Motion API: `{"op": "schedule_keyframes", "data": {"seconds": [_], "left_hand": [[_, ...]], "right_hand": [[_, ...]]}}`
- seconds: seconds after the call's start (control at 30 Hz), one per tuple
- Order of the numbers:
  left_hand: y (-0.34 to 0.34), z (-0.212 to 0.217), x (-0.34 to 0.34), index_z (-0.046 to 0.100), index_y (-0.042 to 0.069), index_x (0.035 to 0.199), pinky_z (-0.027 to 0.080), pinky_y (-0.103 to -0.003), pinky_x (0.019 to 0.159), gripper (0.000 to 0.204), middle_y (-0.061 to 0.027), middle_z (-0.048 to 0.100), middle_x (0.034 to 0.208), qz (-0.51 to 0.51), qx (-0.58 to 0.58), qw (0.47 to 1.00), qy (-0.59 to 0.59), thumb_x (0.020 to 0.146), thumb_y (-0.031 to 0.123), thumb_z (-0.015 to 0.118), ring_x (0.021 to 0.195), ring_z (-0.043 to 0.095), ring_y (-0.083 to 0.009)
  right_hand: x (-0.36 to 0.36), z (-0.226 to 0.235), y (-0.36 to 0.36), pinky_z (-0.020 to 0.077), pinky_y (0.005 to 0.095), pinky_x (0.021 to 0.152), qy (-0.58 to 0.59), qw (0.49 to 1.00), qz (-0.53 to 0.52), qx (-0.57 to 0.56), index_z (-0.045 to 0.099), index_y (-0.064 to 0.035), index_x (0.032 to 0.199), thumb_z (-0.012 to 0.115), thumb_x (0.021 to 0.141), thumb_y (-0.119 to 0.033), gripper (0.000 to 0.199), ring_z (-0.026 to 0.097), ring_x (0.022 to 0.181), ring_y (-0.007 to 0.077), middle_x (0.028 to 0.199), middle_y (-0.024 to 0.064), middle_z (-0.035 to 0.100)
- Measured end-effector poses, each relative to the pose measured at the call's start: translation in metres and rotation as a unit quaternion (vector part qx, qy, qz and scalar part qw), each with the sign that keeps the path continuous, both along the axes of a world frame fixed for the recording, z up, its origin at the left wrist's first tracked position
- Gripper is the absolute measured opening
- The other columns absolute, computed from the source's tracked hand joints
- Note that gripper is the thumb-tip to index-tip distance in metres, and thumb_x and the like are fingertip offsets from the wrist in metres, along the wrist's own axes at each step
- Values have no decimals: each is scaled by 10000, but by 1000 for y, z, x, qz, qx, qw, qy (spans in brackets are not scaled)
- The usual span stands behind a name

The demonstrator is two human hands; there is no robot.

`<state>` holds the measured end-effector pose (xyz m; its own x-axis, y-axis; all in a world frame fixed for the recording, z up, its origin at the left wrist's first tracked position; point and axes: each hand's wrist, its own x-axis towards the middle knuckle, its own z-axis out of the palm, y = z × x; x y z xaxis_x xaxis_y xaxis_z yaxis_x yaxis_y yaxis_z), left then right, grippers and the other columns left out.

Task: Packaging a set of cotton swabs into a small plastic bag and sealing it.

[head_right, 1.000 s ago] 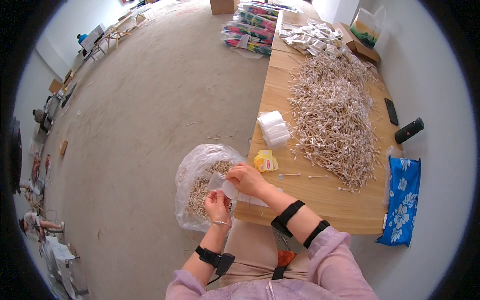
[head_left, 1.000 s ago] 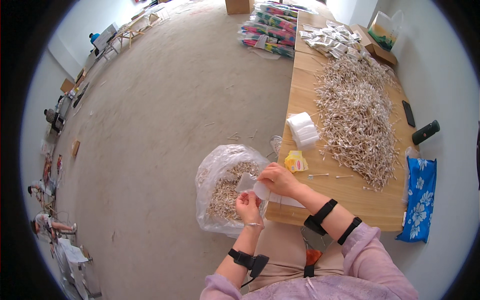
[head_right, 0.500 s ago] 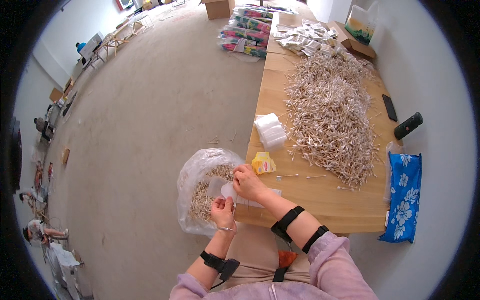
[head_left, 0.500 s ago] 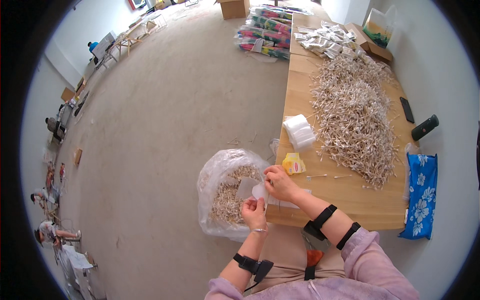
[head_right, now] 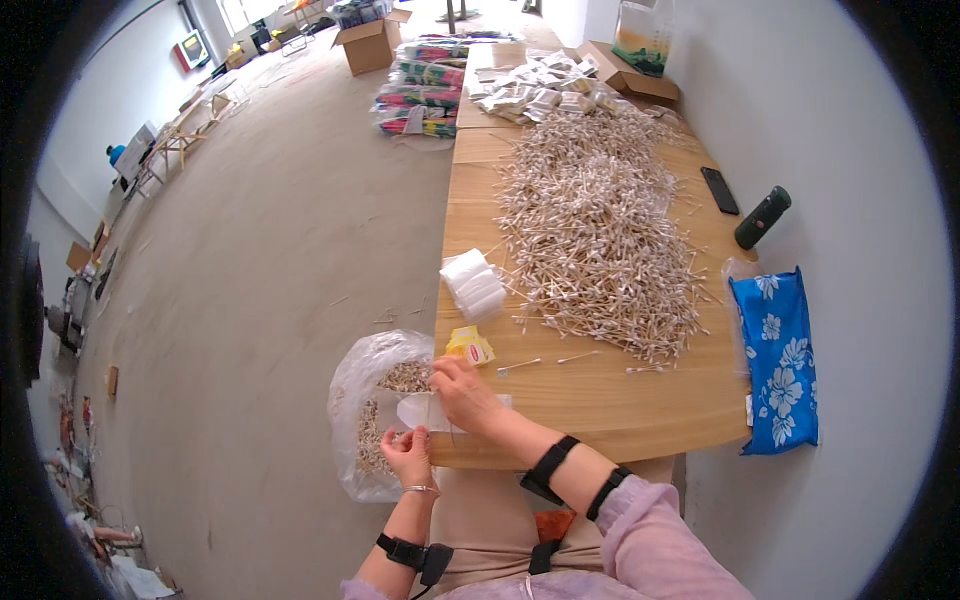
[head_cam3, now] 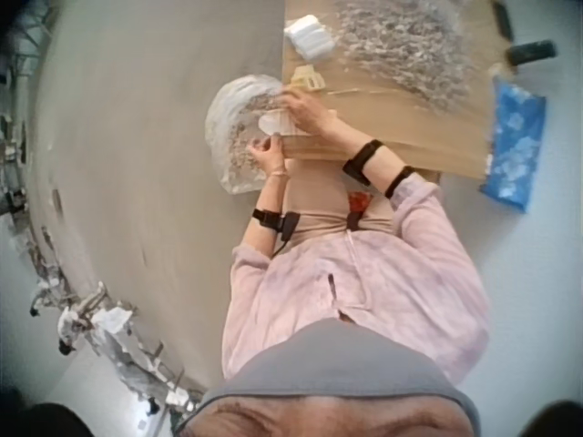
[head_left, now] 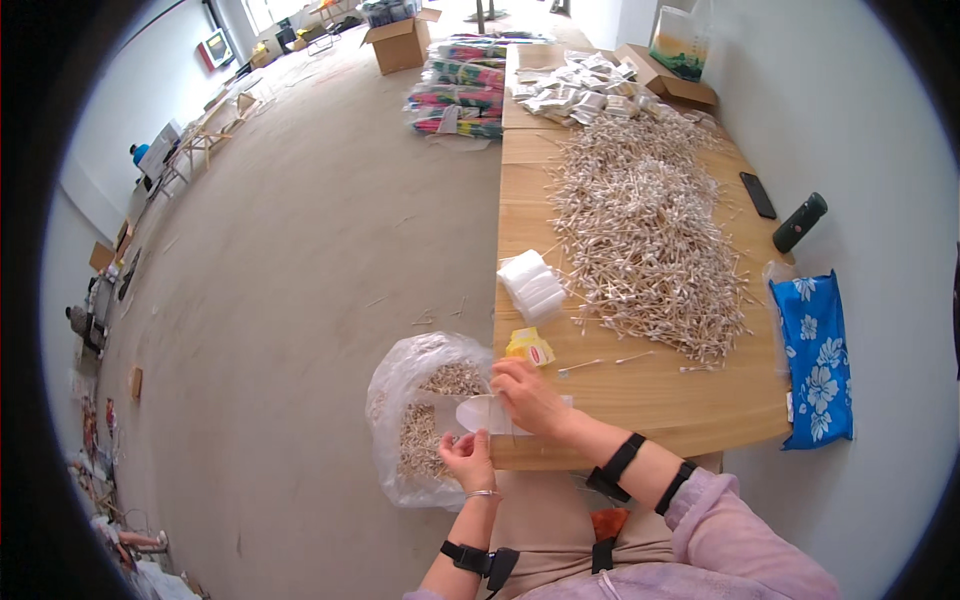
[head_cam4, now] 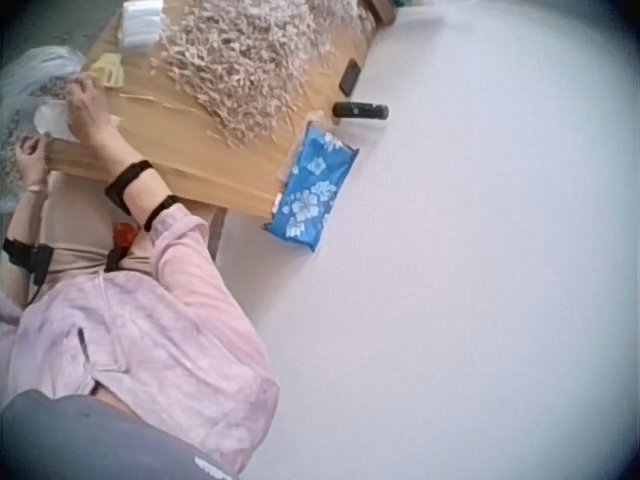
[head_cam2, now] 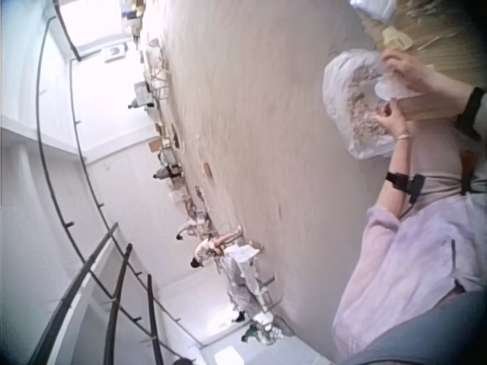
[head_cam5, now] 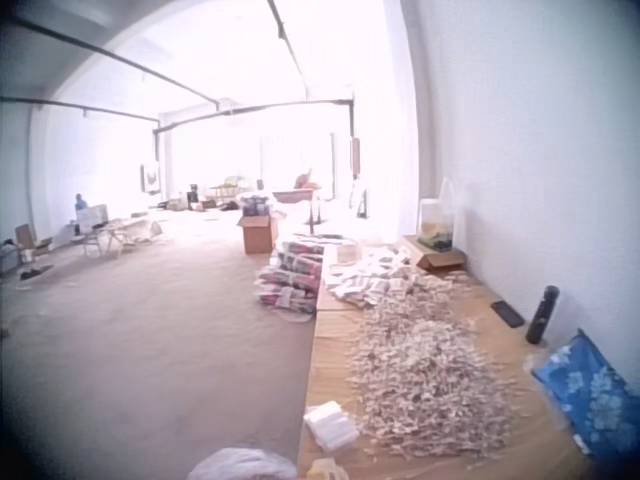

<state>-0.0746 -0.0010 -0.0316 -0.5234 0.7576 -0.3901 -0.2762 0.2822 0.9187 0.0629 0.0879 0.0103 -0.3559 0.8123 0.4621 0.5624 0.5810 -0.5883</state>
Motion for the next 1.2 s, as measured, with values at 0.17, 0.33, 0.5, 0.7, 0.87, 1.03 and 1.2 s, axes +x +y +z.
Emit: {"op": "schedule_keyframes", "data": {"seconds": [0.17, 0.33, 0.5, 0.7, 0.87, 1.03, 1.2], "left_hand": [[7, 15, 10, 430, 32, 1271, 386, -362, 954, 545, -92, 550, 1105, 6, 108, 896, 431, 791, 38, 690, 1006, 504, -216], [35, 55, 63, 573, 45, 1133, 355, -429, 975, 398, -127, 545, 1156, -317, 237, 801, 448, 748, 48, 674, 1112, 476, -308], [52, 44, 106, 620, 83, 1084, 389, -418, 932, 351, -116, 570, 1089, -371, 260, 750, 482, 740, 51, 682, 1056, 511, -307], [52, 24, 112, 663, 131, 798, 429, -394, 800, 75, -38, 588, 903, -362, 265, 755, 478, 741, 105, 703, 915, 541, -266], [51, 30, 117, 672, 109, 826, 429, -388, 799, 106, -65, 596, 888, -388, 256, 763, 448, 733, 73, 710, 900, 547, -276], [50, 38, 113, 670, 109, 818, 429, -379, 797, 116, -58, 599, 866, -382, 254, 774, 438, 723, 51, 705, 876, 549, -274], [53, 39, 111, 673, 112, 821, 425, -376, 791, 118, -57, 599, 868, -389, 242, 781, 425, 724, 52, 703, 872, 548, -270]], "right_hand": [[84, 16, -16, 387, 400, 949, -132, 962, -240, 24, 639, -73, 921, 617, 772, -66, 151, 494, 1081, 286, 1075, 103, 570], [121, 5, -28, 395, 368, 864, -138, 948, -281, -63, 660, -138, 870, 644, 771, -120, 102, 509, 1005, 220, 993, 13, 591], [121, 7, -41, 370, 367, 865, -162, 967, -198, -21, 659, -145, 839, 641, 770, -131, 73, 517, 955, 211, 878, 12, 597], [139, 33, 53, 308, 432, 992, -149, 960, -235, 20, 640, -141, 1057, 563, 805, -97, 267, 477, 1100, 242, 1071, 33, 587], [138, 30, 122, 142, 468, 1135, -308, 931, -176, -84, 521, -154, 1305, 489, 860, -157, 447, 273, 1384, 273, 1417, 37, 436], [154, 45, 128, 103, 467, 1152, -380, 904, -151, -124, 550, -139, 1278, 498, 883, -198, 403, 260, 1390, 276, 1406, 42, 455], [185, 35, 102, 120, 467, 1150, -383, 904, -185, -43, 648, -108, 1124, 539, 863, -217, 303, 289, 1371, 284, 1339, 54, 519]]}}
